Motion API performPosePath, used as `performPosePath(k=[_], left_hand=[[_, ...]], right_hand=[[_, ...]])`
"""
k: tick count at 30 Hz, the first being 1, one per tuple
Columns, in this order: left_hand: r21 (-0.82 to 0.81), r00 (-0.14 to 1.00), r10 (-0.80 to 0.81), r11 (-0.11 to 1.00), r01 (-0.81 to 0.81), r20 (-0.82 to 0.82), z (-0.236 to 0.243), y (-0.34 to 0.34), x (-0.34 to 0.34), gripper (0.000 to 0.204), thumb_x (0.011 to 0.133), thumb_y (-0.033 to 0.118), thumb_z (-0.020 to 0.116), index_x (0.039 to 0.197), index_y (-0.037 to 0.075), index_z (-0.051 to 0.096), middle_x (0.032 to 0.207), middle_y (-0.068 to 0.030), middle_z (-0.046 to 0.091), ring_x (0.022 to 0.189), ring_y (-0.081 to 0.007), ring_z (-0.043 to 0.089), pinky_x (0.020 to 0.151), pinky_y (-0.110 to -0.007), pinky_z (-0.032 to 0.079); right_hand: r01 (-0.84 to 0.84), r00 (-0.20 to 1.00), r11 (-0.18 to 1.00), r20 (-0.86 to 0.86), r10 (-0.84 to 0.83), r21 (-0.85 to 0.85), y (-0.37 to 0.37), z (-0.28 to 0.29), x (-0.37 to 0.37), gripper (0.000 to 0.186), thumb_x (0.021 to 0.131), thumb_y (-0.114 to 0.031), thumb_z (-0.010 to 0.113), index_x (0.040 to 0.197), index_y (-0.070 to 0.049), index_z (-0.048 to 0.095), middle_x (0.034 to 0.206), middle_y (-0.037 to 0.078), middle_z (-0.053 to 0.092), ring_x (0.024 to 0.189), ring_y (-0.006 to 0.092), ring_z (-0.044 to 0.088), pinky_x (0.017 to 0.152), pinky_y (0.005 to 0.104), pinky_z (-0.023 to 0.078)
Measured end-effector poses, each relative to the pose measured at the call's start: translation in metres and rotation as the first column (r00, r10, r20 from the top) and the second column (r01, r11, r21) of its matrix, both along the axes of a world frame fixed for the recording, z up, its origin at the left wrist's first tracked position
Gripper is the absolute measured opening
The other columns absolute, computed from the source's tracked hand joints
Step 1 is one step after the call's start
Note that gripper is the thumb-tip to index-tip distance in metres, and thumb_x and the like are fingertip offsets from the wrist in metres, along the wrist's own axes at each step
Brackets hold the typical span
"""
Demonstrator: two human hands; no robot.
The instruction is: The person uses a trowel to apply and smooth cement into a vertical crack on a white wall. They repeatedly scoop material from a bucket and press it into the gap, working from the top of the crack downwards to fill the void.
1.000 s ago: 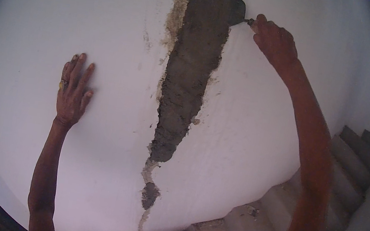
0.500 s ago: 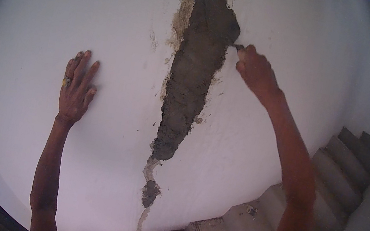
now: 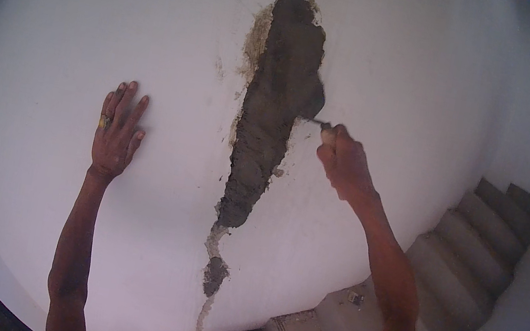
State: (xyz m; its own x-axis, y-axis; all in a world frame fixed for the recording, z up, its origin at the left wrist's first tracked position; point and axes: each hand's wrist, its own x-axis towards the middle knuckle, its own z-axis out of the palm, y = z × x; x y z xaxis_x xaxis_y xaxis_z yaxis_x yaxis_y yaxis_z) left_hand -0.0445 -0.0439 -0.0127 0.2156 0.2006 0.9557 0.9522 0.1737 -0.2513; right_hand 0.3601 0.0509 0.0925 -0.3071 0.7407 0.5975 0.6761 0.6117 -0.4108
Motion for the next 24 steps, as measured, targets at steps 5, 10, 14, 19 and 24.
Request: performPosePath(k=[5, 10, 14, 19, 24], left_hand=[[0.007, 0.999, -0.039, 0.999, 0.039, -0.008, 0.0, 0.005, 0.002, 0.051, 0.102, 0.034, 0.042, 0.15, 0.016, 0.039, 0.16, -0.0105, 0.028, 0.148, -0.0317, 0.024, 0.122, -0.051, 0.021], [-0.002, 1.0, 0.001, 1.0, -0.001, -0.018, 0.001, 0.002, 0.004, 0.058, 0.097, 0.028, 0.054, 0.151, 0.016, 0.037, 0.162, -0.0095, 0.025, 0.148, -0.0291, 0.025, 0.123, -0.048, 0.02], [0.023, 0.999, -0.038, 0.999, 0.039, -0.039, 0.001, 0.005, 0.0, 0.052, 0.103, 0.036, 0.04, 0.151, 0.016, 0.038, 0.16, -0.0103, 0.027, 0.149, -0.0306, 0.023, 0.123, -0.051, 0.02], [-0.041, 1.0, 0.006, 0.999, -0.005, 0.023, -0.001, 0.003, 0.004, 0.055, 0.099, 0.031, 0.047, 0.151, 0.015, 0.038, 0.161, -0.0101, 0.026, 0.149, -0.0305, 0.023, 0.123, -0.051, 0.021], [0.014, 0.999, -0.031, 0.999, 0.031, -0.009, -0.001, 0.002, -0.002, 0.055, 0.099, 0.031, 0.047, 0.151, 0.015, 0.038, 0.161, -0.0099, 0.026, 0.149, -0.0307, 0.023, 0.123, -0.05, 0.02]], right_hand=[[-0.097, 0.984, 0.947, -0.114, 0.138, 0.305, 0.02, 0.059, -0.018, 0.022, 0.097, -0.022, 0.053, 0.094, -0.001, 0.048, 0.063, 0.007, 0.053, 0.046, 0.0134, 0.053, 0.037, 0.0325, 0.045], [-0.002, 1.0, 0.901, -0.004, 0.004, 0.434, 0.047, 0.079, -0.049, 0.027, 0.096, -0.025, 0.054, 0.1, 0.002, 0.053, 0.073, 0.017, 0.061, 0.068, 0.0333, 0.066, 0.06, 0.0455, 0.054], [0.013, 0.992, 0.902, 0.105, -0.065, 0.431, 0.043, 0.059, -0.051, 0.026, 0.096, -0.023, 0.053, 0.101, 0.002, 0.056, 0.092, 0.026, 0.06, 0.088, 0.0446, 0.064, 0.077, 0.0532, 0.052], [-0.015, 0.983, 0.943, 0.177, -0.046, 0.332, 0.02, 0.037, -0.03, 0.022, 0.096, -0.022, 0.052, 0.097, 0.0, 0.054, 0.088, 0.026, 0.058, 0.081, 0.0428, 0.064, 0.073, 0.0529, 0.052], [-0.004, 1.0, 0.982, -0.006, 0.005, 0.191, -0.007, 0.049, -0.014, 0.024, 0.094, -0.022, 0.053, 0.093, 0.002, 0.05, 0.064, 0.016, 0.058, 0.054, 0.0313, 0.062, 0.053, 0.0448, 0.052]])
